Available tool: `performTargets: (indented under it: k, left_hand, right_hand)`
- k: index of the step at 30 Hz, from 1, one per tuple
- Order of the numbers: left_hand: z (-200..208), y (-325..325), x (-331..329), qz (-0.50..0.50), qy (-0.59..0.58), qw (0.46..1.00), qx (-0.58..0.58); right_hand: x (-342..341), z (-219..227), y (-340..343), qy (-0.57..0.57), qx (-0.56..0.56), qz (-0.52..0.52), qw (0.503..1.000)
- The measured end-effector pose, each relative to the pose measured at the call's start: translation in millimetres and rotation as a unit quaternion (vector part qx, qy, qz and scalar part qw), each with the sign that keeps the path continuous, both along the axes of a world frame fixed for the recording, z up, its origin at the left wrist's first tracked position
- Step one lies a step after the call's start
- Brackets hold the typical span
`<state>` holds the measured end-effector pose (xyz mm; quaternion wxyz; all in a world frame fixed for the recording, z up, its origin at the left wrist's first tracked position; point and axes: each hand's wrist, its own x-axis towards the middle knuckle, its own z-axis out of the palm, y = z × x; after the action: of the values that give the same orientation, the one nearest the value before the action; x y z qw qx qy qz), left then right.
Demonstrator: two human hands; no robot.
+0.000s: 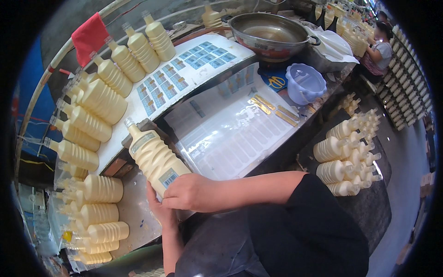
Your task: The person repeatedly picks up white plastic bottles, applies rectangular labels to their sides using a small tool, and places them back on the counter. The process is repeated for multiple bottles in a continuous sequence.
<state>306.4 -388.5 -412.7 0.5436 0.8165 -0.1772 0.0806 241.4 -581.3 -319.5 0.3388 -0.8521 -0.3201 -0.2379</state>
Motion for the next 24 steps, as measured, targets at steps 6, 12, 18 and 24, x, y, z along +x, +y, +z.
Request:
performTargets:
  k: [6, 12, 18, 24]
  left_hand:
    - [74.3, 0.0, -3.3, 0.010, -0.241, 0.957, 0.163]
    - [45.9, -22.8, 2.0, -0.021, -0.168, 0.981, 0.095]
    - [52.9, -18.3, 4.2, -0.044, -0.210, 0.964, 0.159]
    - [48.8, -16.4, 3.1, -0.042, -0.206, 0.962, 0.176]
  right_hand:
    - [9.1, 1.0, -58.3, 0.223, 0.260, -0.177, 0.923]
    - [-21.0, -50.8, -144.7, 0.275, -0.011, -0.448, 0.851]
    - [-65.5, -70.9, -237.1, 0.262, -0.165, -0.632, 0.711]
    - [-63.2, -51.1, -201.4, 0.382, -0.256, -0.531, 0.712]
